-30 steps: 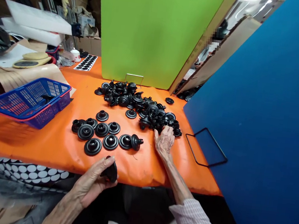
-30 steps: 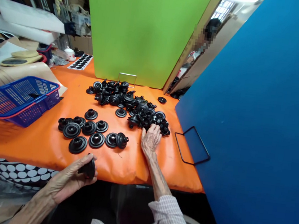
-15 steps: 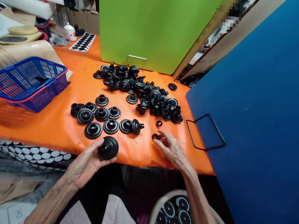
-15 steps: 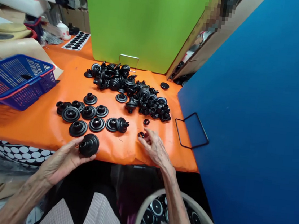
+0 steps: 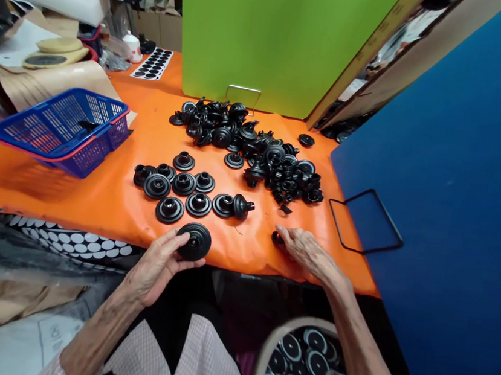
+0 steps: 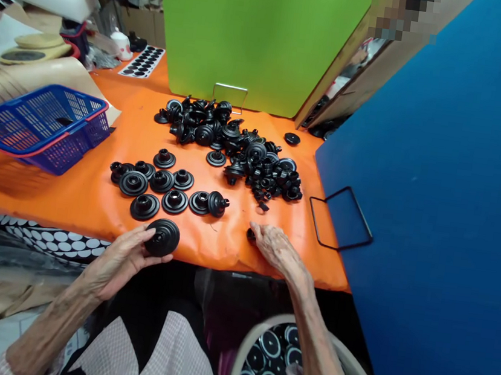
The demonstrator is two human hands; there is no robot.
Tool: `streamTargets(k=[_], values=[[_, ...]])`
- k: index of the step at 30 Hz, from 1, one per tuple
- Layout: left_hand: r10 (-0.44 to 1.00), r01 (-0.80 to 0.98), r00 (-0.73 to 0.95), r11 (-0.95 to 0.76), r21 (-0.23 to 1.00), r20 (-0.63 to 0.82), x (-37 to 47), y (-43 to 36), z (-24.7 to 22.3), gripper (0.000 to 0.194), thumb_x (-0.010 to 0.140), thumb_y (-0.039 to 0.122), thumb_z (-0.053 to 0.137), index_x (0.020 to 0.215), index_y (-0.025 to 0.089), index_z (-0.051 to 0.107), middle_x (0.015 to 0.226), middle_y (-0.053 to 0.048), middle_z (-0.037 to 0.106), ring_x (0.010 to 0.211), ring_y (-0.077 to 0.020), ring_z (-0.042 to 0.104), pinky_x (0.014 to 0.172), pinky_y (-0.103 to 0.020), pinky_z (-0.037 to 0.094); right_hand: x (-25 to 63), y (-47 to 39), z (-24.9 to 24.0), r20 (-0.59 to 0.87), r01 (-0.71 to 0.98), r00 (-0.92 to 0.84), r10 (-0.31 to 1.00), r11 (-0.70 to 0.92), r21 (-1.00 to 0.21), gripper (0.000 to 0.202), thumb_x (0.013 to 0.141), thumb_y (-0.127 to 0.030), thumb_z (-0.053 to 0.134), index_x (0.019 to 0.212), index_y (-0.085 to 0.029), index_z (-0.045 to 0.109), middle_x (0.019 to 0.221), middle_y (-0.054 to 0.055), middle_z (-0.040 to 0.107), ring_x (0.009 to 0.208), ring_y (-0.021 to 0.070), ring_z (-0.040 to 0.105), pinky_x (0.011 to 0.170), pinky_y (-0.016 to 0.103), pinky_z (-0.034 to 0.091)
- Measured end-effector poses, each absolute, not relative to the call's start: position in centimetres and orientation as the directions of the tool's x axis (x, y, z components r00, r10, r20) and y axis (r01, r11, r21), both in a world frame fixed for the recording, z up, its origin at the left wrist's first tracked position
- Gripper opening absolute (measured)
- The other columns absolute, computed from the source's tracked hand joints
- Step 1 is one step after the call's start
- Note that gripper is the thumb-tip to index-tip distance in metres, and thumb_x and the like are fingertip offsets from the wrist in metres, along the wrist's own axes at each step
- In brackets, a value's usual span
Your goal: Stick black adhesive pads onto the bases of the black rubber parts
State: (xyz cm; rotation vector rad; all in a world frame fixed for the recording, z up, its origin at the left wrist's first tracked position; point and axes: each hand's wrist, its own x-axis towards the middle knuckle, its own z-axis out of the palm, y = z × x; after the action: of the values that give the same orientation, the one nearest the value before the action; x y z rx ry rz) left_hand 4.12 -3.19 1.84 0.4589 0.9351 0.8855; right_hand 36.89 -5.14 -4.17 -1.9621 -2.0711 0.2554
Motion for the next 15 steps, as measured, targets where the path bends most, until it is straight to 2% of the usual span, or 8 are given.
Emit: streamTargets(k=[4,8,11,13,15], values=[[0.822,-0.445,0.289,0.570,0.691,-0.491,3.8,-3.3,1.8,0.017,0.072,0.022,0.073,0.085,0.011,0.070,0.100,-0.009,0.069,0.092,-0.0228,0.064,0.080,-0.049,0.059,37.3,-5.9,-3.9,0.090,0.965,0.031,0.995,-0.006,-0.261,0.031,0.090,-0.022,0.031,0.099,-0.018,0.061,0.071,0.010,0.053,0.070,0.0254,0.053,0.073,0.041,0.045],[0.825,-0.430,0.277,0.565,0.704,-0.493,4.0,-3.2,1.7,0.019,0.072,0.023,0.074,0.086,0.012,0.070,0.104,-0.009,0.069,0.095,-0.0244,0.064,0.081,-0.049,0.058,36.1,-6.9,-3.3,0.098,0.958,0.089,0.991,-0.058,-0.282,0.029,0.094,-0.033,0.033,0.111,-0.023,0.055,0.085,0.008,0.058,0.077,0.0232,0.058,0.074,0.038,0.049],[0.831,-0.410,0.293,0.556,0.723,-0.473,4.4,-3.3,1.5,0.020,0.073,0.023,0.072,0.089,0.012,0.069,0.102,-0.009,0.069,0.095,-0.0244,0.064,0.082,-0.048,0.058,34.1,-7.6,-2.6,0.112,0.930,0.127,0.986,-0.079,-0.360,0.030,0.092,-0.040,0.040,0.110,-0.023,0.056,0.093,0.008,0.058,0.075,0.0216,0.060,0.070,0.037,0.051],[0.839,-0.394,0.297,0.542,0.742,-0.455,4.8,-3.5,1.3,0.022,0.073,0.025,0.071,0.091,0.011,0.068,0.101,-0.009,0.068,0.093,-0.0239,0.064,0.081,-0.047,0.058,31.7,-8.1,-1.8,0.164,0.882,0.163,0.973,-0.069,-0.467,0.029,0.091,-0.042,0.043,0.104,-0.021,0.058,0.089,0.008,0.058,0.070,0.0204,0.059,0.068,0.037,0.052],[0.853,-0.377,0.289,0.518,0.768,-0.434,5.1,-3.6,1.2,0.025,0.074,0.027,0.072,0.092,0.011,0.067,0.100,-0.009,0.068,0.092,-0.0229,0.064,0.080,-0.045,0.058,28.5,-8.7,-0.8,0.228,0.799,0.174,0.958,-0.002,-0.602,0.027,0.090,-0.042,0.048,0.106,-0.022,0.059,0.085,0.006,0.059,0.070,0.0195,0.059,0.070,0.036,0.052]])
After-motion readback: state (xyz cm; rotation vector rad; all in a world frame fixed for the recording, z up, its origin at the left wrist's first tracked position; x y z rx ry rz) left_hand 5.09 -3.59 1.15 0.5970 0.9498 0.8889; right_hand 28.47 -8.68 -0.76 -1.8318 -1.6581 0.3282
